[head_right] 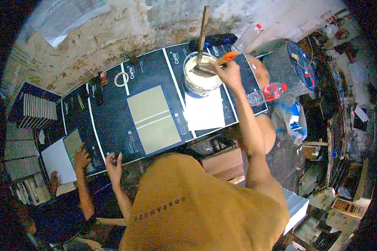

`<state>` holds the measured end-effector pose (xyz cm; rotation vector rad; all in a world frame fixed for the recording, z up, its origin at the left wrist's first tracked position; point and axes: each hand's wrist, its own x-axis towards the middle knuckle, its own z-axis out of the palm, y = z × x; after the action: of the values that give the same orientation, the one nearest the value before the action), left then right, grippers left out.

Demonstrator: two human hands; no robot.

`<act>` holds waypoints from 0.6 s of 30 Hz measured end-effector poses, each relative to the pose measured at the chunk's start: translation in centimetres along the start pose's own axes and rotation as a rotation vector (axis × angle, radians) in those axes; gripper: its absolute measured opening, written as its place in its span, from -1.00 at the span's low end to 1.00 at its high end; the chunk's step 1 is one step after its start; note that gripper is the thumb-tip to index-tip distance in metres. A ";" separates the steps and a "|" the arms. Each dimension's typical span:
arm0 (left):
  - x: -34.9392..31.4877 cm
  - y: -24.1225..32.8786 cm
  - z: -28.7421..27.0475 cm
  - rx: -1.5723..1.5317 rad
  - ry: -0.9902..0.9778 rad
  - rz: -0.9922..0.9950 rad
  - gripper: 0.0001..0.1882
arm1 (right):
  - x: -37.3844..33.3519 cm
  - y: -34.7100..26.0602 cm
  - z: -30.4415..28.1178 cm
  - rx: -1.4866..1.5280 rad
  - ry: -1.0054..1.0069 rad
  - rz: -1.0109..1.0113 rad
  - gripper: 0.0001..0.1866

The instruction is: The person applies adhesive to paper sheets using a brush and stacks the treated sheets onto a pile.

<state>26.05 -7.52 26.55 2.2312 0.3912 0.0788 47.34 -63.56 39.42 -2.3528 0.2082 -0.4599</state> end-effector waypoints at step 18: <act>-9.9 -12.4 -5.5 -0.125 0.243 -0.351 -0.50 | 6.6 1.1 2.2 -0.151 -0.379 0.089 -0.49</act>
<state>12.48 0.87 21.36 2.0044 0.8800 0.1827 54.26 -64.79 38.94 -2.5124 0.1723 0.0513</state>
